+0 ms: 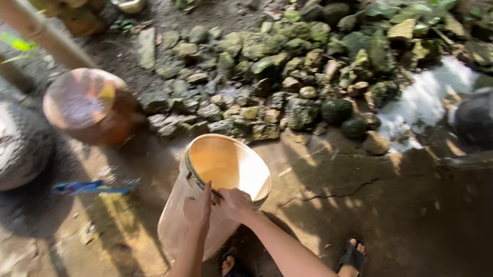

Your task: The person washes clothes by hand in a large blue basin, rinses them individually in a smaller bucket, and then cleans the smaller bucket under a tap.

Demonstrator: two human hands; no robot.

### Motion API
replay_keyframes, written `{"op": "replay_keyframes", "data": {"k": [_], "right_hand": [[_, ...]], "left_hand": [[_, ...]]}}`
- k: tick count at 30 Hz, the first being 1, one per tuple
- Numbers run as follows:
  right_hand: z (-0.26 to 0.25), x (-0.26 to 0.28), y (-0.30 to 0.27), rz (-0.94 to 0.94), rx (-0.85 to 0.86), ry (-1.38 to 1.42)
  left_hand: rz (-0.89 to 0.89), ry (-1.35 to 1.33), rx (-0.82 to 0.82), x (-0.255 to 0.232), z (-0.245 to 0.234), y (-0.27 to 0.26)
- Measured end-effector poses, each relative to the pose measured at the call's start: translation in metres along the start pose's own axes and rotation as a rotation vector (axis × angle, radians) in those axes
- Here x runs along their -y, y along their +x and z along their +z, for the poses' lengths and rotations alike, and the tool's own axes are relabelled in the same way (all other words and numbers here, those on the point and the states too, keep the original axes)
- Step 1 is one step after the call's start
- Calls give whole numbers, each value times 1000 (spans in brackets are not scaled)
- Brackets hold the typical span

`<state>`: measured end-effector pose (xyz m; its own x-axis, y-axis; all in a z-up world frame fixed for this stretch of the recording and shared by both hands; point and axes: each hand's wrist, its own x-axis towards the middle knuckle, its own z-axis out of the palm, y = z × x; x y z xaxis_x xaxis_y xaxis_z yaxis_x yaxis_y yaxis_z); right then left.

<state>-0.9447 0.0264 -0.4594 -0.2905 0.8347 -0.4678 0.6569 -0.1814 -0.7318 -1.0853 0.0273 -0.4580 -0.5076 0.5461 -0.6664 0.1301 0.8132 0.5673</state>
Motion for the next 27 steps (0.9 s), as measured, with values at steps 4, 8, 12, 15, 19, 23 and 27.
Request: {"op": "replay_keyframes", "data": {"k": [4, 8, 12, 15, 19, 23, 27], "right_hand": [[6, -167, 4, 9, -56, 861], [-5, -274, -14, 131, -201, 609], [-13, -322, -20, 309, -282, 376], [-33, -316, -10, 261, -285, 466], [-47, -280, 7, 498, -248, 428], [-36, -276, 22, 572, -256, 230], [-40, -284, 37, 457, -335, 280]], "left_hand": [[299, 299, 117, 38, 118, 16], [556, 519, 176, 99, 229, 34], [524, 550, 226, 125, 290, 43], [502, 567, 187, 129, 298, 58], [611, 534, 141, 122, 303, 99], [613, 585, 119, 135, 312, 122], [621, 593, 124, 113, 305, 130]]}}
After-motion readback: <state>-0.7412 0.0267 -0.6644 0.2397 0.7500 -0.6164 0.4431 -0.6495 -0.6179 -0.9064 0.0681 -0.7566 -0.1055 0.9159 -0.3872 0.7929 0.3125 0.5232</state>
